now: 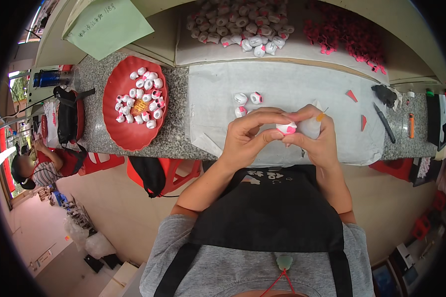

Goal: Assembling small plastic toy components by applying adhesive and joining pieces together.

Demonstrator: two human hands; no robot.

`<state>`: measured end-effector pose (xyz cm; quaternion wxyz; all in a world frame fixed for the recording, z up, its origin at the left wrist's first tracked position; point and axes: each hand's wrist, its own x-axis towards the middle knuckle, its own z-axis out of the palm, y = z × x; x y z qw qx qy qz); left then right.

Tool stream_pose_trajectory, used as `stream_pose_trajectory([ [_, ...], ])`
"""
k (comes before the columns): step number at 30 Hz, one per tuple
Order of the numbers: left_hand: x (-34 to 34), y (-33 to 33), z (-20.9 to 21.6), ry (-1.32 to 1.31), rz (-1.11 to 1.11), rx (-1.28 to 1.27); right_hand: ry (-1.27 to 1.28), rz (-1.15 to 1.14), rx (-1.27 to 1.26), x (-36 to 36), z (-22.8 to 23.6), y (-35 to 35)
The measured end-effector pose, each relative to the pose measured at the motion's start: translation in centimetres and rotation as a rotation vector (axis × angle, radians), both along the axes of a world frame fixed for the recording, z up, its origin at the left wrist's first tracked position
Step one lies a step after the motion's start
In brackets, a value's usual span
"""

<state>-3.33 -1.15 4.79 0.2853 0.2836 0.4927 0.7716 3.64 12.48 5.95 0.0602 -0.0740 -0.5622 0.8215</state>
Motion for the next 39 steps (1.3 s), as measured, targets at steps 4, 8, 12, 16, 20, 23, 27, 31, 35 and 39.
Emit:
stream_pose_trajectory([
  [4, 0.3, 0.0, 0.1, -0.043, 0.038, -0.063, -0.009, 0.003, 0.074, -0.1, 0.1, 0.1],
  [8, 0.9, 0.3, 0.0, 0.03, 0.098, -0.074, -0.018, -0.038, -0.012, 0.2, -0.6, -0.3],
  [12, 1.1, 0.8, -0.4, 0.052, 0.154, -0.102, -0.028, -0.04, -0.037, 0.2, -1.9, -0.4],
  [16, 0.1, 0.9, -1.1, -0.16, 0.005, -0.106, -0.094, -0.069, -0.094, -0.1, -2.7, 0.1],
  [20, -0.2, 1.0, -1.4, -0.187, -0.053, -0.066, -0.045, -0.079, -0.07, 0.1, -2.8, 0.1],
  [23, -1.7, 1.2, -1.3, 0.104, -0.056, -0.301, -0.119, -0.111, -0.094, -0.1, -3.5, 0.6],
  [27, -7.8, 2.2, -1.0, 0.95, 0.477, -0.567, -0.291, -0.089, 0.189, -0.6, -3.7, 1.0],
  [31, -12.3, 3.6, -2.2, 1.341, 0.509, -0.625, -0.07, -0.095, 0.78, -0.9, -4.4, 0.6],
  [35, -12.6, 3.9, -2.4, 1.515, 0.421, -0.751, -0.208, -0.085, 0.56, 0.0, -2.3, 1.0],
  [39, -11.3, 3.3, -1.2, 1.085, 0.489, -0.55, -0.02, -0.2, 0.207, 1.6, -1.8, 2.4],
])
